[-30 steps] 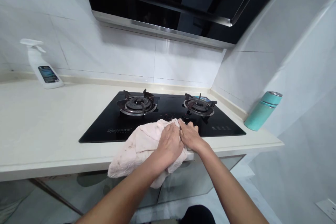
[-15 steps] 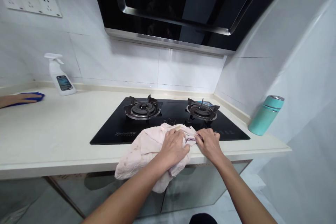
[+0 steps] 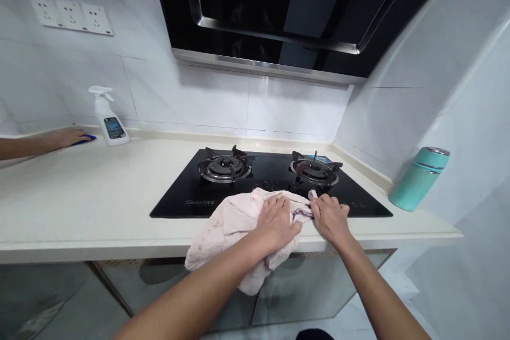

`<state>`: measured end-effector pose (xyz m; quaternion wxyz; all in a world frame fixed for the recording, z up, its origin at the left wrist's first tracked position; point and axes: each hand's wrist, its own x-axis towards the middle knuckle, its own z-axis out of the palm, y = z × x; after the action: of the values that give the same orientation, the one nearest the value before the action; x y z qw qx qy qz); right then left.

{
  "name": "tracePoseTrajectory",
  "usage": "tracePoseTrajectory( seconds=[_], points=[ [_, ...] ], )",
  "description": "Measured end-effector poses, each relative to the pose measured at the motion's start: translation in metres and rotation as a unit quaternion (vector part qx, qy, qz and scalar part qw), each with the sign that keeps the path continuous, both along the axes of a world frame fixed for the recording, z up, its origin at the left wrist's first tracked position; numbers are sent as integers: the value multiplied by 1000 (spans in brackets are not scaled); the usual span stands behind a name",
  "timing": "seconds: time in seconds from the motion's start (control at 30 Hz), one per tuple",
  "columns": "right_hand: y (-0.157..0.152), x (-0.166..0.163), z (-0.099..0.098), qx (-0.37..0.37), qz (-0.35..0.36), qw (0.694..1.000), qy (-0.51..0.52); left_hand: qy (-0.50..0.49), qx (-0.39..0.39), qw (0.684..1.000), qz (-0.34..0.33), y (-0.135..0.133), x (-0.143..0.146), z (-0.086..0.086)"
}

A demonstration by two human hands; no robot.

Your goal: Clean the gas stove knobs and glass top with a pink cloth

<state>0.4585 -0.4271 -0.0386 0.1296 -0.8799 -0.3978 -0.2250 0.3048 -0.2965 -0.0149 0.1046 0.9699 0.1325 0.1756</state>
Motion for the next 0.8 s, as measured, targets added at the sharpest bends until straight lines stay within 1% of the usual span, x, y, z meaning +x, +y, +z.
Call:
tracePoseTrajectory(
  seconds=[0.03, 0.1, 0.2, 0.27, 0.37, 0.43, 0.5, 0.6, 0.7, 0.8],
  points=[
    [1, 4, -1, -6, 0, 1000, -1, 10, 0, 1000, 1, 0, 4, 1],
    [5, 10, -2, -5, 26, 1000, 12, 25, 6, 1000, -1, -1, 15, 2],
    [13, 17, -2, 23, 69, 997, 32, 40, 11, 999, 10, -2, 32, 4],
    [18, 19, -1, 50, 72, 996, 35, 51, 9, 999, 18, -2, 39, 5],
    [24, 22, 0, 88, 64, 993, 45, 52, 7, 999, 15, -2, 40, 5],
    [25, 25, 0, 97, 60, 991, 64, 39, 6, 999, 15, -3, 36, 4],
    [27, 29, -1, 95, 52, 991, 84, 15, 7, 1000, 25, -4, 32, 3],
    [29, 32, 0, 84, 19, 990, 109, -4, 12, 999, 47, -5, 28, 4],
    [37, 35, 5, 56, -22, 991, 117, 21, 25, 998, 59, -6, 29, 9],
    [48, 42, 10, 10, -38, 993, 113, 49, 39, 996, 55, -9, 31, 11]
  ],
)
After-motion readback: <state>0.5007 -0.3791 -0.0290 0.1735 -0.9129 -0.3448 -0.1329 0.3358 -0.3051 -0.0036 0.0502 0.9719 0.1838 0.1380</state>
